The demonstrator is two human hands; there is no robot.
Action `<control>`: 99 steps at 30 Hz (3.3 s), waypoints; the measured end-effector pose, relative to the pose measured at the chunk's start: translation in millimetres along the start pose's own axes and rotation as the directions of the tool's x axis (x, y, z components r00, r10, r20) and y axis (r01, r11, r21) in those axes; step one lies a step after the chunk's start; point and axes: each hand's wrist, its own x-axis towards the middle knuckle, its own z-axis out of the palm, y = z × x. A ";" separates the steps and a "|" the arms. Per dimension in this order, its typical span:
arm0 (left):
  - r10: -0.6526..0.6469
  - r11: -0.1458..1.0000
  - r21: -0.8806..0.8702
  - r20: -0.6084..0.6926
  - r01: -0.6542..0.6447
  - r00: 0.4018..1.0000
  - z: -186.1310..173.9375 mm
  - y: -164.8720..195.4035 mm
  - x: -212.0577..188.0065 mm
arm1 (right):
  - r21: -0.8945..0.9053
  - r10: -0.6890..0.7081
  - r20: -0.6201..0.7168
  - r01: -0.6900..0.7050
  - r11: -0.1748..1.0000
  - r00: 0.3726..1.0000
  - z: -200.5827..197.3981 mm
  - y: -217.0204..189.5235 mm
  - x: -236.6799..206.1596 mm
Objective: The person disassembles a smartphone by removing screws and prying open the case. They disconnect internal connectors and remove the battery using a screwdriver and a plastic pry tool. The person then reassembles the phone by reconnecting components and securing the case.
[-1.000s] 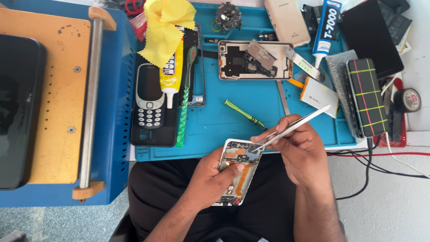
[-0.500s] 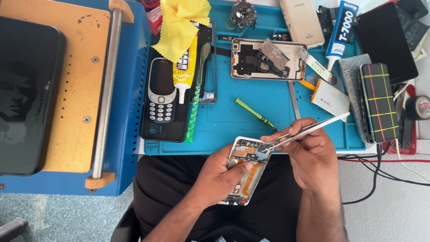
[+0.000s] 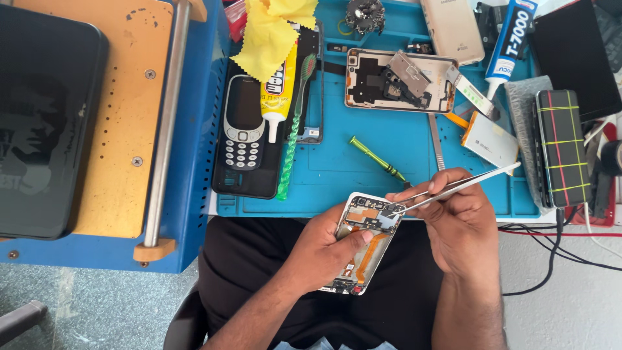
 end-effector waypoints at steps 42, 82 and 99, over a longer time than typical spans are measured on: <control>0.001 0.959 -0.283 0.042 0.012 0.999 -2.0 -12.0 -0.2 | -0.165 -0.398 0.212 0.434 0.886 0.893 -56.7 38.1 -44.1; 0.147 0.797 -0.603 0.163 -0.020 0.976 -10.1 -38.1 -1.8 | -0.218 -0.352 0.294 0.421 0.880 0.889 -60.1 36.6 -48.1; 0.091 0.829 -0.559 0.122 -0.008 0.988 -11.3 -54.3 -0.4 | -0.189 -0.355 0.289 0.417 0.889 0.889 -59.0 37.0 -46.1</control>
